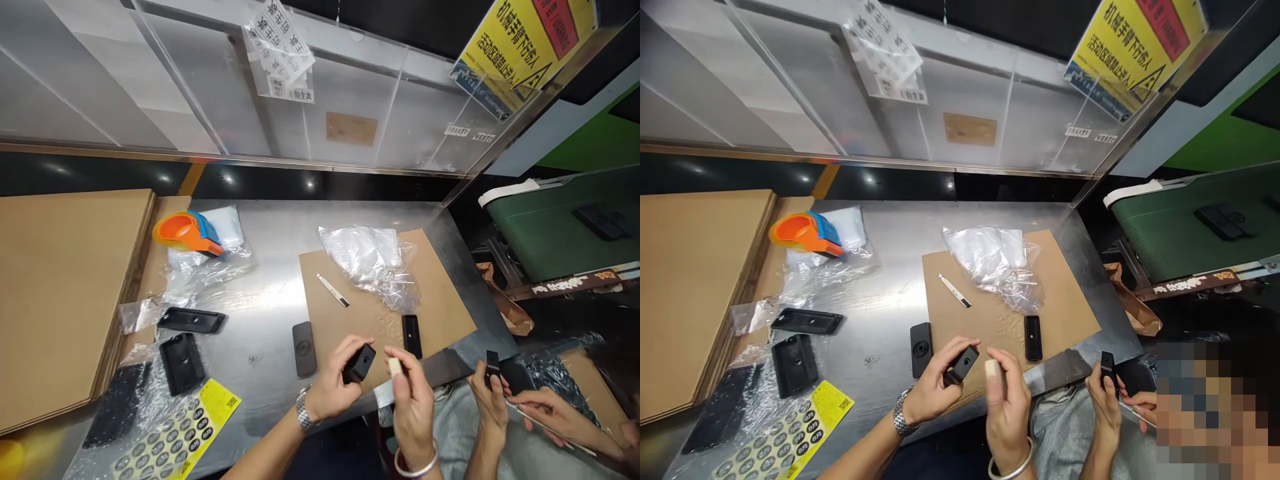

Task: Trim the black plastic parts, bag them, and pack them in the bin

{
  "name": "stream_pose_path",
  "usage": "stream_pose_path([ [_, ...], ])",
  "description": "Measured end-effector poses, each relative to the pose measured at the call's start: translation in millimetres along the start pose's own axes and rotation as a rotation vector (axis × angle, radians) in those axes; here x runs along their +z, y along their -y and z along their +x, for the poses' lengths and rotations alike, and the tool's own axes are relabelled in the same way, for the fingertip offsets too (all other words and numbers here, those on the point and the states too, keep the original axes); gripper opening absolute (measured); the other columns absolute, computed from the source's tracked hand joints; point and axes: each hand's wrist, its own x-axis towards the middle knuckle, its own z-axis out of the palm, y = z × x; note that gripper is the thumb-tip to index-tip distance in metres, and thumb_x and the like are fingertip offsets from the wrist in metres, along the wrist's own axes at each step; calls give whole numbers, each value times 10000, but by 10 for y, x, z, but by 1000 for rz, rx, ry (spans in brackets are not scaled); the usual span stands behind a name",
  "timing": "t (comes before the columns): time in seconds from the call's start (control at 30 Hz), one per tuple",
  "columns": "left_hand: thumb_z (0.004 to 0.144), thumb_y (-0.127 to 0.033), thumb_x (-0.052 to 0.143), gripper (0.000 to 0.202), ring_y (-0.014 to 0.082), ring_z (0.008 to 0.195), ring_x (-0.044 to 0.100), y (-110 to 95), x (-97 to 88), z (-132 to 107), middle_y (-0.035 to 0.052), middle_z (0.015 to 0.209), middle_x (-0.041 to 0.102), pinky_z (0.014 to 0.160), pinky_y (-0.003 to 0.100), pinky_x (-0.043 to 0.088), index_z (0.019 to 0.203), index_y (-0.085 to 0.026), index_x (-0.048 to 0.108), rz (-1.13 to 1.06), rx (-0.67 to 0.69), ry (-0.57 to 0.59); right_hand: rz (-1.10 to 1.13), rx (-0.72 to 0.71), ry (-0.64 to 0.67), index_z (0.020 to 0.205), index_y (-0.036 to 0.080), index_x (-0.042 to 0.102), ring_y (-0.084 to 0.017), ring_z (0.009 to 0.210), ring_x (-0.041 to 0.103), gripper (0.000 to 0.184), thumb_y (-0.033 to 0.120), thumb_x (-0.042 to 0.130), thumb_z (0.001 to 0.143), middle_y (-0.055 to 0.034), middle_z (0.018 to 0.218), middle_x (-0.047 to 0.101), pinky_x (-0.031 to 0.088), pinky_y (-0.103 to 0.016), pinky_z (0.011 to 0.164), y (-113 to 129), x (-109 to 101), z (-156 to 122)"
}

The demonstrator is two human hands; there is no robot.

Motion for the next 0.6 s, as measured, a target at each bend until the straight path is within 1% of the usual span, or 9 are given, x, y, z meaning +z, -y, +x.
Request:
stream_pose_path([
  [0.1,504,28,597,528,261,929,503,-39,62,-58,101,952,578,929,315,317,999,-151,646,2,46,96,-116,-393,183,1214,225,452,-237,1076,468,398,342,481,834,-97,1130,545,374,-443,921,201,58,91],
  [0.13,507,19,610,471,271,930,503,-41,77,-82,108,943,582,934,321,315,944,-147,666,-5,63,111,-132,-465,239,1234,225,437,-240,1070,472,419,345,479,835,-100,1118,549,368,-460,926,221,78,110],
  [0.17,521,7,612,404,274,923,504,-39,87,-108,112,931,583,927,326,322,889,-147,677,-3,71,117,-137,-489,271,1244,225,431,-237,1054,482,419,346,460,844,-101,1097,555,370,-469,924,221,92,119],
  [0.23,574,-21,586,308,268,884,512,-25,92,-159,108,896,584,891,333,352,836,-155,676,25,52,111,-128,-448,242,1241,227,440,-227,1022,501,393,347,403,868,-100,1052,560,384,-480,914,191,99,113],
  [0.3,603,-49,572,275,266,863,515,-4,80,-193,102,863,588,889,342,353,835,-160,670,48,26,100,-125,-400,203,1243,230,440,-221,1011,509,385,344,354,885,-101,1040,556,395,-485,909,172,85,81],
  [0.43,558,-117,651,246,289,879,516,41,46,-211,98,836,614,955,364,298,800,-149,676,27,39,149,-150,-504,331,1278,229,399,-238,1041,499,417,346,360,880,-108,1056,558,355,-530,939,209,49,8],
  [0.47,565,-138,659,225,286,877,520,53,48,-215,93,837,617,952,364,303,789,-150,674,14,18,155,-148,-507,322,1284,228,390,-240,1049,495,420,341,364,880,-110,1058,555,343,-540,944,209,46,-4],
  [0.53,608,-199,657,222,278,909,521,89,82,-234,82,881,620,947,361,313,826,-155,665,-81,-56,142,-116,-439,231,1287,227,386,-236,1062,491,415,331,352,887,-114,1072,540,334,-537,954,174,50,-19],
  [0.6,653,-278,645,293,274,997,501,149,156,-265,73,976,611,957,354,308,925,-170,642,-287,-144,91,-60,-337,138,1277,226,403,-229,1076,488,406,336,335,893,-116,1102,523,347,-509,960,103,71,-28],
])
